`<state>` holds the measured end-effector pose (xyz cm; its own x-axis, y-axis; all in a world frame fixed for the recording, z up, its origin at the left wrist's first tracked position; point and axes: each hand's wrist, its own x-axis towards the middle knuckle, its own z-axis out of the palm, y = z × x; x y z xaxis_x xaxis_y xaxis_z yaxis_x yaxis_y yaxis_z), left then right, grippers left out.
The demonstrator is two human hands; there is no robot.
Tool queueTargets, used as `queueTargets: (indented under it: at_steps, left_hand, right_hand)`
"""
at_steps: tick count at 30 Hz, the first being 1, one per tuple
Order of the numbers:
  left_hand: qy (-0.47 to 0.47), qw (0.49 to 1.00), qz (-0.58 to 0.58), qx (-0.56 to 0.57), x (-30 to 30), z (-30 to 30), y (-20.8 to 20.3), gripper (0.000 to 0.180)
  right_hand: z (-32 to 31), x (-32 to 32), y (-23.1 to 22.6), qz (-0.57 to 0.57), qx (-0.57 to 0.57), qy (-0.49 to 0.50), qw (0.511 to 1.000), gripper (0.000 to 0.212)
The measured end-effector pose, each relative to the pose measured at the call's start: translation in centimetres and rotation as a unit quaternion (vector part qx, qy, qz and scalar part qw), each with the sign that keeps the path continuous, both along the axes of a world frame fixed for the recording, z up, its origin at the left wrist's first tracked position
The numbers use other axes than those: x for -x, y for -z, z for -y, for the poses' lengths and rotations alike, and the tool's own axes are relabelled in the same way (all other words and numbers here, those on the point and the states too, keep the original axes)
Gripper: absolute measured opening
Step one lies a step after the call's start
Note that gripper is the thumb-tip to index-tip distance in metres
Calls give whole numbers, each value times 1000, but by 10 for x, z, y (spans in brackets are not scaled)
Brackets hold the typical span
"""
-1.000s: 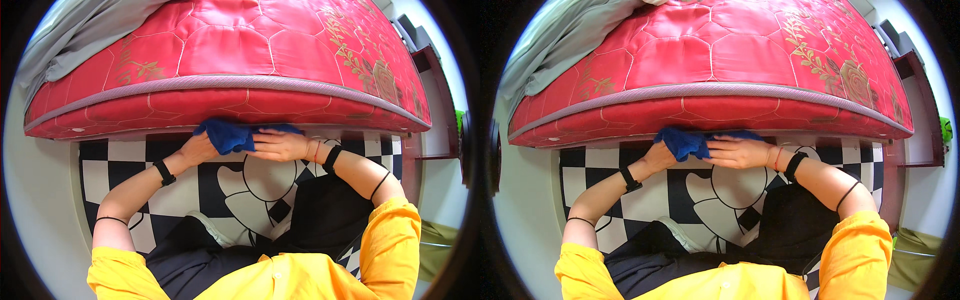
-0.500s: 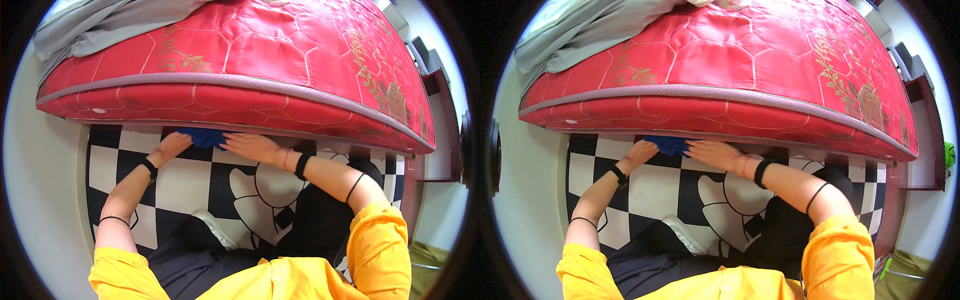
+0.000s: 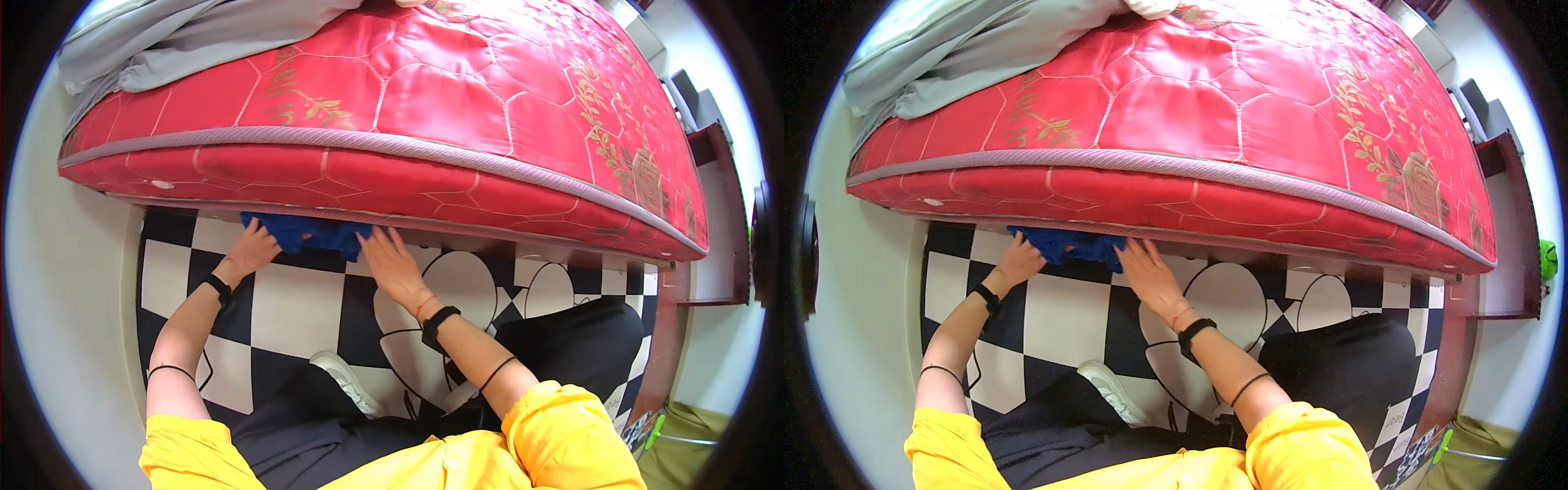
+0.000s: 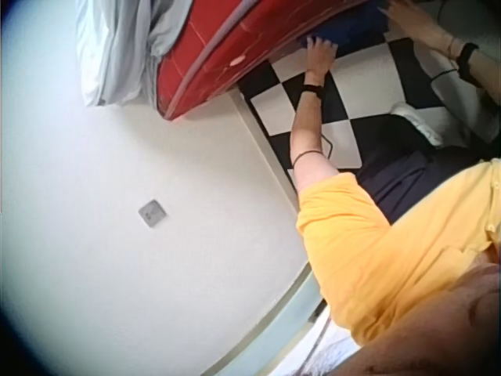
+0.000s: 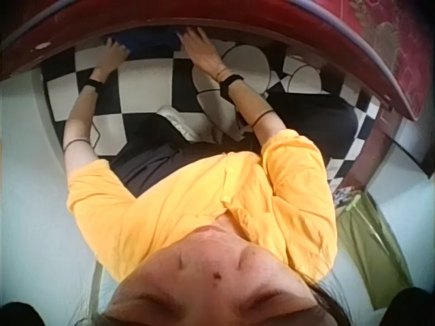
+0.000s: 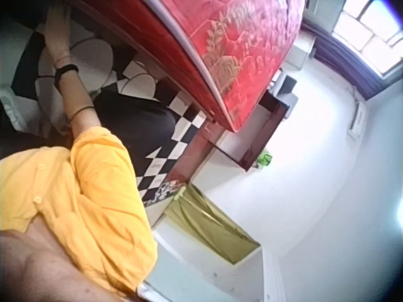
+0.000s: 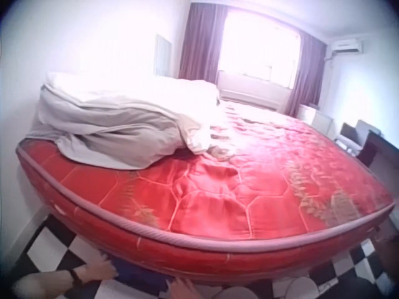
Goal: The recorder is wiping the bed frame and the wall using a blue cloth.
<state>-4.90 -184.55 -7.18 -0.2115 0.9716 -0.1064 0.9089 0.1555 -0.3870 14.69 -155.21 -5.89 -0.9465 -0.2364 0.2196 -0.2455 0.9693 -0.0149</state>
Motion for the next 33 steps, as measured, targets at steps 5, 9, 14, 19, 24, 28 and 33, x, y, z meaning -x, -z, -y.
queueTargets:
  at_steps: [5,9,14,19,24,28,33]
  left_hand:
    - [63,973,168,146,-26,-110,3,23]
    - [247,946,201,-61,-62,-198,29,21]
    - [310,944,108,-21,-129,-307,2,29]
    - [340,923,-14,-178,-149,-338,17,32]
    - [302,953,-21,-24,-144,-321,9,43]
    - [243,967,70,-13,-80,-217,71,46]
    - [46,969,214,112,-26,-114,50,43]
  right_hand:
    - [-40,-72,17,59,50,222,972,56]
    - [-80,-97,48,-193,178,520,813,74]
    - [-199,-105,30,-367,282,560,687,74]
    - [-262,-129,48,-396,772,381,318,47]
    - [-196,-74,47,-364,854,264,263,53]
    - [-101,-14,10,-305,880,362,35,56]
    - [-23,18,57,-194,824,511,150,42]
